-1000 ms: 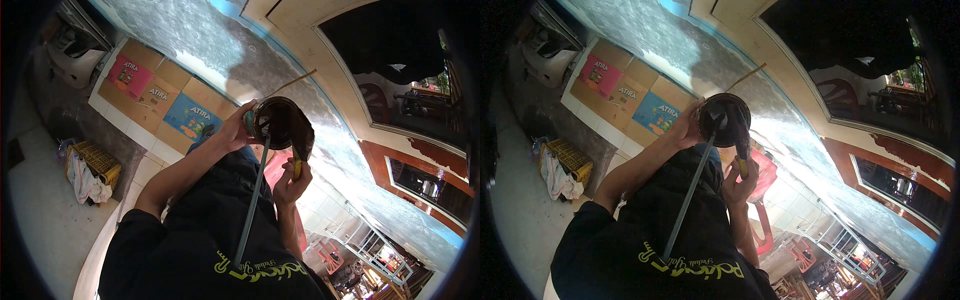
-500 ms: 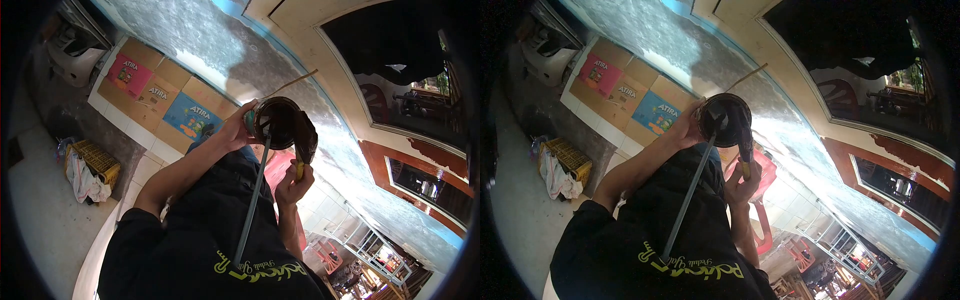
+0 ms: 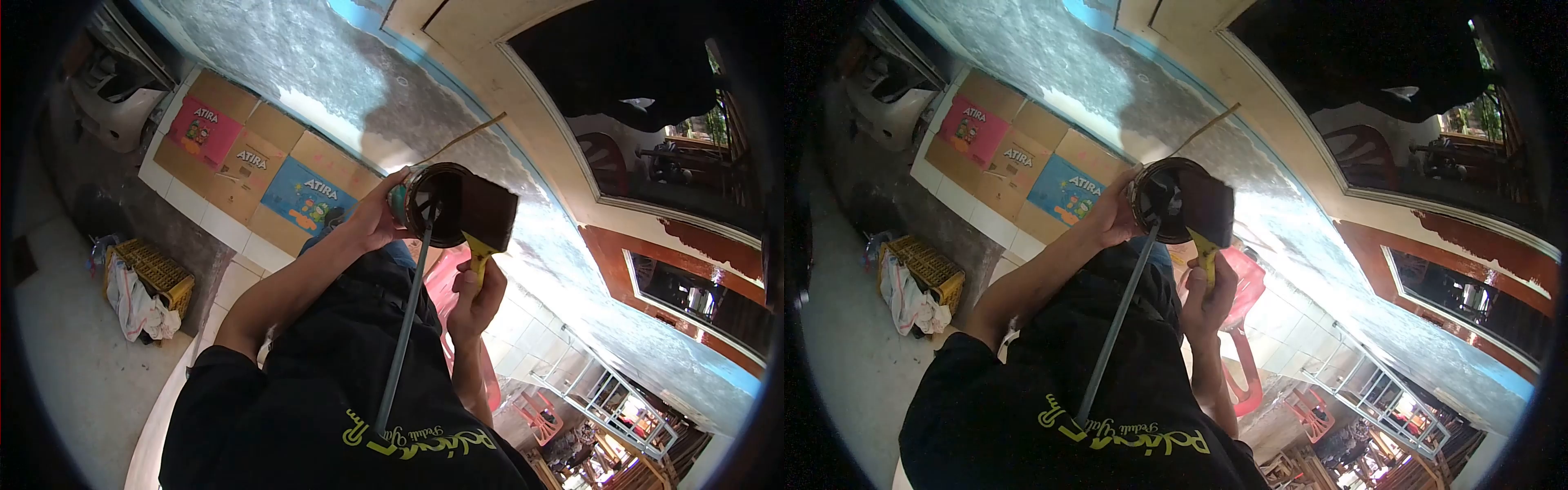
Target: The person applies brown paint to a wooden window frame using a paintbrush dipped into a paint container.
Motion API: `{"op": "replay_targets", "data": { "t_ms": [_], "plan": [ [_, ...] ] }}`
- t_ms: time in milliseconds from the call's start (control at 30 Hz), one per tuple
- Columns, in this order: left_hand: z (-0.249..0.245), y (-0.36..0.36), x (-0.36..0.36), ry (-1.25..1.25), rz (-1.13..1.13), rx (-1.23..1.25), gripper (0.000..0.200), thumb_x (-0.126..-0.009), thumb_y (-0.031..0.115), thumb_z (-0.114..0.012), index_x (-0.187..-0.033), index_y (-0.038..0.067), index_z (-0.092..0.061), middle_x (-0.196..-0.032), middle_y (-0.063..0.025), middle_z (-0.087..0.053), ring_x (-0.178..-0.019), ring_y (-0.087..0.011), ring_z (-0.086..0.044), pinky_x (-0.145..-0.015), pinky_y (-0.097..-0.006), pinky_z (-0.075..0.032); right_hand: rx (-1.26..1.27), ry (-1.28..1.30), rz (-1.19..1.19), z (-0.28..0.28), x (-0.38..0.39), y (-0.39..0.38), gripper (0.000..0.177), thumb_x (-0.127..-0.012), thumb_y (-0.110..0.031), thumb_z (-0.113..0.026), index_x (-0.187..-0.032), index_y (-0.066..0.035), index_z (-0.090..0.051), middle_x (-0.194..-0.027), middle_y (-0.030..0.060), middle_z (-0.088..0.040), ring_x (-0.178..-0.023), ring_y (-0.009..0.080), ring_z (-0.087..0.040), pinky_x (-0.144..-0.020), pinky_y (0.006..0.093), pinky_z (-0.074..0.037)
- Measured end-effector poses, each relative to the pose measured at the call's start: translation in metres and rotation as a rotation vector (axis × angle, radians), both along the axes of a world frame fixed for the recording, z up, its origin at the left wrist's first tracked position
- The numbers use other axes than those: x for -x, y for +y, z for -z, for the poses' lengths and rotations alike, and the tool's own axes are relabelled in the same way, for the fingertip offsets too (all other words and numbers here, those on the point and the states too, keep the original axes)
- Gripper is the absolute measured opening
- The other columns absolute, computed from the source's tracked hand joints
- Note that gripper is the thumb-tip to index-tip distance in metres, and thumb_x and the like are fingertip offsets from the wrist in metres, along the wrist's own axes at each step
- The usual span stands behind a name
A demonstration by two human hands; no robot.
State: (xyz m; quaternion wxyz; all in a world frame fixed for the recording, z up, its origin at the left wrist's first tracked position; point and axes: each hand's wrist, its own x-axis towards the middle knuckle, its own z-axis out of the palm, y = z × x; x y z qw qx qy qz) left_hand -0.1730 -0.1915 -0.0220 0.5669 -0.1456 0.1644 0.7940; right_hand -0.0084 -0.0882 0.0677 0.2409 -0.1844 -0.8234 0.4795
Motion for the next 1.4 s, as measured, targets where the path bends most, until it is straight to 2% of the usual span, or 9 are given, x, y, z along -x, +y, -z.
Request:
{"op": "replay_targets", "data": {
  "t_ms": [100, 233, 733, 867, 900, 1000, 1233, 1300, 1400],
  "plan": [
    [-0.003, 0.002, 0.001, -0.001, -0.006, -0.016, 0.049, -0.090, 0.051, -0.045, -0.119, 0.012, -0.053, -0.112, -0.0075, -0.058, -0.101, -0.0203, -0.058, -0.084, -0.0418, -0.049, 0.419, 0.025, -0.018, -0.018, -0.001, 0.000, 0.028, -0.096, -0.013, -0.043, -0.122, -0.003, -0.040, -0.085, 0.0092, -0.055, -0.058, 0.0082, -0.047, -0.049, 0.0196, -0.037],
    [-0.005, 0.004, 0.001, 0.005, -0.012, -0.014, 0.049, -0.090, 0.051, -0.045, -0.119, 0.012, -0.052, -0.112, -0.0076, -0.058, -0.102, -0.0202, -0.058, -0.082, -0.0414, -0.051, 0.647, 0.008, -0.031, -0.033, -0.008, 0.002, 0.028, -0.097, -0.017, -0.041, -0.122, -0.005, -0.040, -0.083, 0.0083, -0.055, -0.052, 0.0079, -0.044, -0.045, 0.0204, -0.035],
    [-0.003, 0.009, -0.001, -0.005, 0.024, 0.078, 0.049, -0.087, 0.052, -0.047, -0.117, 0.014, -0.055, -0.107, -0.0070, -0.061, -0.097, -0.0201, -0.060, -0.079, -0.0425, -0.052, 1.154, 0.098, 0.024, -0.048, -0.017, 0.005, 0.033, -0.098, -0.025, -0.034, -0.122, -0.003, -0.040, -0.072, 0.0038, -0.046, -0.044, 0.0060, -0.034, -0.040, 0.0184, -0.029],
    [-0.007, 0.010, -0.001, 0.000, 0.022, 0.042, 0.048, -0.088, 0.050, -0.048, -0.117, 0.013, -0.055, -0.109, -0.0077, -0.061, -0.098, -0.0208, -0.060, -0.079, -0.0425, -0.052, 1.056, 0.135, 0.098, -0.050, -0.017, 0.004, 0.035, -0.097, -0.028, -0.036, -0.122, -0.003, -0.040, -0.072, 0.0035, -0.046, -0.046, 0.0069, -0.036, -0.043, 0.0193, -0.032],
    [-0.006, 0.009, -0.001, 0.001, 0.022, 0.047, 0.048, -0.088, 0.050, -0.048, -0.118, 0.013, -0.054, -0.110, -0.0080, -0.061, -0.098, -0.0211, -0.060, -0.079, -0.0426, -0.052, 1.016, 0.184, 0.067, -0.042, -0.021, 0.006, 0.032, -0.099, -0.026, -0.033, -0.124, -0.007, -0.037, -0.079, 0.0048, -0.049, -0.050, 0.0085, -0.036, -0.045, 0.0228, -0.032],
    [-0.012, 0.009, 0.000, -0.022, -0.005, 0.016, 0.047, -0.090, 0.047, -0.046, -0.120, 0.012, -0.053, -0.113, -0.0088, -0.060, -0.102, -0.0224, -0.059, -0.082, -0.0433, -0.052, 0.685, 0.183, 0.056, -0.040, -0.018, 0.011, 0.029, -0.099, -0.018, -0.032, -0.127, -0.012, -0.031, -0.087, 0.0079, -0.051, -0.055, 0.0115, -0.040, -0.051, 0.0254, -0.037],
    [-0.011, 0.011, -0.001, -0.037, -0.058, -0.007, 0.044, -0.092, 0.043, -0.043, -0.122, 0.011, -0.051, -0.118, -0.0092, -0.057, -0.106, -0.0234, -0.057, -0.082, -0.0422, -0.053, 0.426, 0.273, 0.265, -0.032, -0.012, 0.027, 0.029, -0.099, -0.016, -0.034, -0.127, -0.017, -0.025, -0.088, 0.0064, -0.047, -0.070, 0.0099, -0.041, -0.054, 0.0231, -0.035],
    [-0.011, 0.011, -0.001, -0.017, -0.062, -0.005, 0.045, -0.092, 0.043, -0.043, -0.122, 0.010, -0.051, -0.118, -0.0091, -0.056, -0.105, -0.0234, -0.058, -0.081, -0.0417, -0.053, 0.304, 0.261, 0.398, -0.033, -0.006, 0.032, 0.030, -0.098, -0.017, -0.035, -0.126, -0.011, -0.025, -0.084, 0.0057, -0.047, -0.064, 0.0089, -0.041, -0.053, 0.0222, -0.034],
    [-0.013, 0.009, 0.001, -0.008, -0.054, -0.060, 0.043, -0.095, 0.040, -0.037, -0.121, 0.008, -0.051, -0.117, -0.0088, -0.056, -0.108, -0.0228, -0.054, -0.092, -0.0409, -0.047, 0.097, 0.274, 0.468, -0.031, 0.005, 0.047, 0.030, -0.098, -0.018, -0.035, -0.122, -0.001, -0.026, -0.078, 0.0052, -0.048, -0.056, 0.0081, -0.039, -0.051, 0.0214, -0.032]
  ]
}}
